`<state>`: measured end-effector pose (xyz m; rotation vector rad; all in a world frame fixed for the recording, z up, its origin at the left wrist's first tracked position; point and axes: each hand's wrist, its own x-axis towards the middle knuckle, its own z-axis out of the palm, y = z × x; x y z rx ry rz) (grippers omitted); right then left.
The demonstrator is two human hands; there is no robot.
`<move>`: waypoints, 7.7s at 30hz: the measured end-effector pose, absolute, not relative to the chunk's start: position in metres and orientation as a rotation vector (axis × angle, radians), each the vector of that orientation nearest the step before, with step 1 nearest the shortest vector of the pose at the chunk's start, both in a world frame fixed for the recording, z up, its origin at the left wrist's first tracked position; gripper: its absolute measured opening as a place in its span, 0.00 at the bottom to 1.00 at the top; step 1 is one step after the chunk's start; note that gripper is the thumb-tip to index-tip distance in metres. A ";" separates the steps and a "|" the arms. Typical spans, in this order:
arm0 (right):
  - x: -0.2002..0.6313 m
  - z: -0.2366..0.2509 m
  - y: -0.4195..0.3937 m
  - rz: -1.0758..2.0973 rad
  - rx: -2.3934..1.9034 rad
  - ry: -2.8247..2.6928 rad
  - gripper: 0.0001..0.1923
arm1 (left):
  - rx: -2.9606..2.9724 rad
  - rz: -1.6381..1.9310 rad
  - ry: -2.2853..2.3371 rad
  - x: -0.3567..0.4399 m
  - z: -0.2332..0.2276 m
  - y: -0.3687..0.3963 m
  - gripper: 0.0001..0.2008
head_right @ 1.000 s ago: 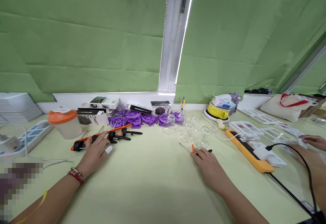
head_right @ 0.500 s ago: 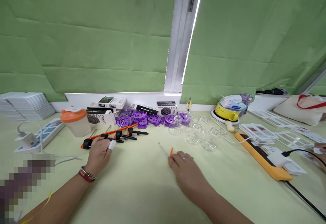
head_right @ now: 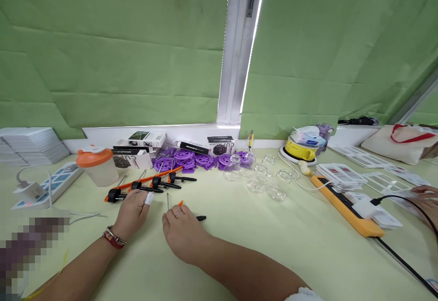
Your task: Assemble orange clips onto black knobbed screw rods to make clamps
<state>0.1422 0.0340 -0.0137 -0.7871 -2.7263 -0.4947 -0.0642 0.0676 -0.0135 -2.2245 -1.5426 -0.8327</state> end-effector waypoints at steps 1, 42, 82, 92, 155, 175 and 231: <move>0.142 -0.015 0.035 -0.489 -0.785 -2.724 0.22 | -2.231 -0.830 -1.568 -0.064 -0.015 0.068 0.13; 0.260 -0.039 0.173 0.239 -1.895 -1.431 0.40 | -2.780 -1.429 -1.795 -0.016 -0.025 0.079 0.22; 0.285 -0.025 0.110 1.183 -0.963 -1.695 0.37 | -2.706 -1.952 -1.938 -0.026 -0.025 0.075 0.23; 0.263 -0.025 0.101 1.252 -0.870 -1.775 0.40 | -2.855 -1.955 -1.927 -0.019 -0.032 0.075 0.24; 0.259 -0.029 0.104 1.574 -0.772 -1.608 0.43 | -3.035 -1.936 -1.965 -0.014 -0.018 0.067 0.22; 0.259 -0.030 0.103 1.597 -0.713 -1.664 0.40 | -3.016 -1.968 -1.997 -0.010 -0.015 0.063 0.22; 0.255 -0.037 0.108 1.556 -0.880 -1.640 0.31 | -3.052 -1.832 -1.945 -0.012 -0.018 0.064 0.22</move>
